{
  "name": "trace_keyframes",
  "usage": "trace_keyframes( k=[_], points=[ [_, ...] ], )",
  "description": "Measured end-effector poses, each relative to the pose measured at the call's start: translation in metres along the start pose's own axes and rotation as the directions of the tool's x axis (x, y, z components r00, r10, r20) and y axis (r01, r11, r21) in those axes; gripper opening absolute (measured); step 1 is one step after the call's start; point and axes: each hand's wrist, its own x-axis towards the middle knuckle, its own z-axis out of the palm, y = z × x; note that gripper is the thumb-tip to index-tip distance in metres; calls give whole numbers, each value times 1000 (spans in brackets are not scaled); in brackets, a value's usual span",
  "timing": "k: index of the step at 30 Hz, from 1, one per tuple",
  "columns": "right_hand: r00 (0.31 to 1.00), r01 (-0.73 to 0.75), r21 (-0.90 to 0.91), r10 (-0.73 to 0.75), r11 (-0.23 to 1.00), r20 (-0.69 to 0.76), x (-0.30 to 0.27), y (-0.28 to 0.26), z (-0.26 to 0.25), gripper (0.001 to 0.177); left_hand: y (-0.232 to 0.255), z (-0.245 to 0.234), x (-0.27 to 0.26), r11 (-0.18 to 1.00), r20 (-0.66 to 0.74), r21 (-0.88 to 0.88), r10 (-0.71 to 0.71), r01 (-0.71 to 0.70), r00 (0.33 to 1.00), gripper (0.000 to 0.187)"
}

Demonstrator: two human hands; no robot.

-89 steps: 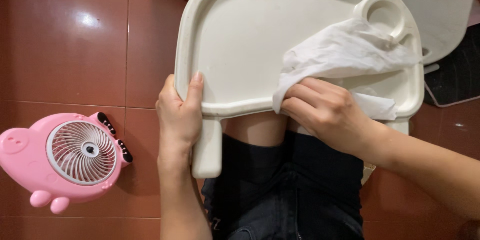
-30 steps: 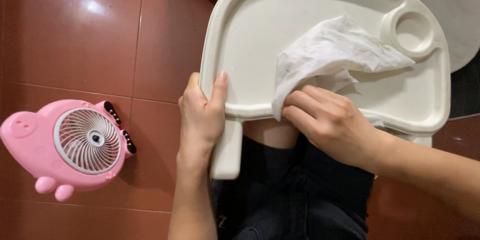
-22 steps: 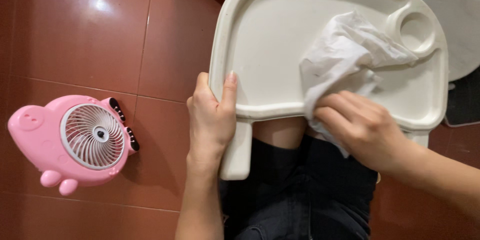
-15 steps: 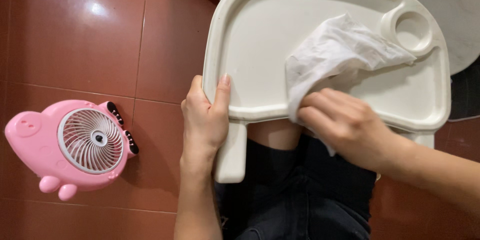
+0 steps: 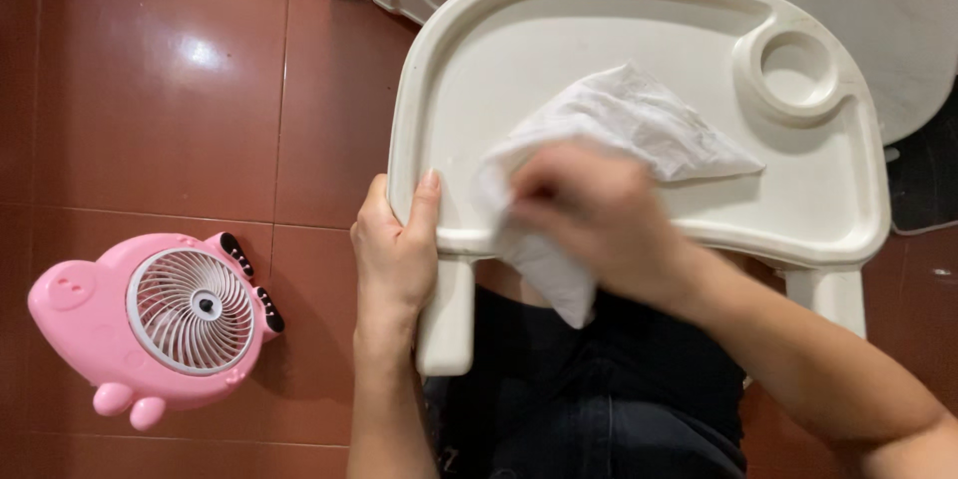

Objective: The person sits on the floor and wipes a white plastic high chair tray with a white cloth. They clean the tray's surface, edges, and cup holder, then flip it to wipe the underside and legs.

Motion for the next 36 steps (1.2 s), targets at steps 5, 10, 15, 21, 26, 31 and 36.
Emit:
trace_keyframes(
  k=[5, 10, 15, 21, 26, 31, 36],
  points=[
    [778, -583, 117, 594, 804, -203, -74, 51, -108, 12, -3, 4, 2, 999, 8, -18, -27, 27, 1000, 40],
    [756, -654, -231, 628, 720, -186, -152, 82, -147, 18, -3, 10, 2, 998, 43, -45, -50, 52, 998, 41],
    [833, -518, -412, 552, 750, -43, -162, 62, -142, 25, -2, 13, 7, 999, 56, -33, -37, 39, 998, 39],
    [890, -315, -534, 440, 784, 120, -154, 30, -145, 53, 0, 6, 10, 1000, 75, 15, -21, 20, 997, 40],
    [927, -215, -669, 364, 712, 89, -155, 32, -129, 61, 7, 11, 13, 1000, 89, 19, -23, 22, 996, 41],
    [975, -163, -628, 221, 761, 14, -141, 28, -101, 42, 5, 9, 12, 1000, 62, 1, 21, -21, 998, 40],
    [997, -72, -557, 36, 828, -75, -103, 25, -57, 31, 9, 8, 11, 999, 43, 42, 19, -21, 999, 41]
  ],
)
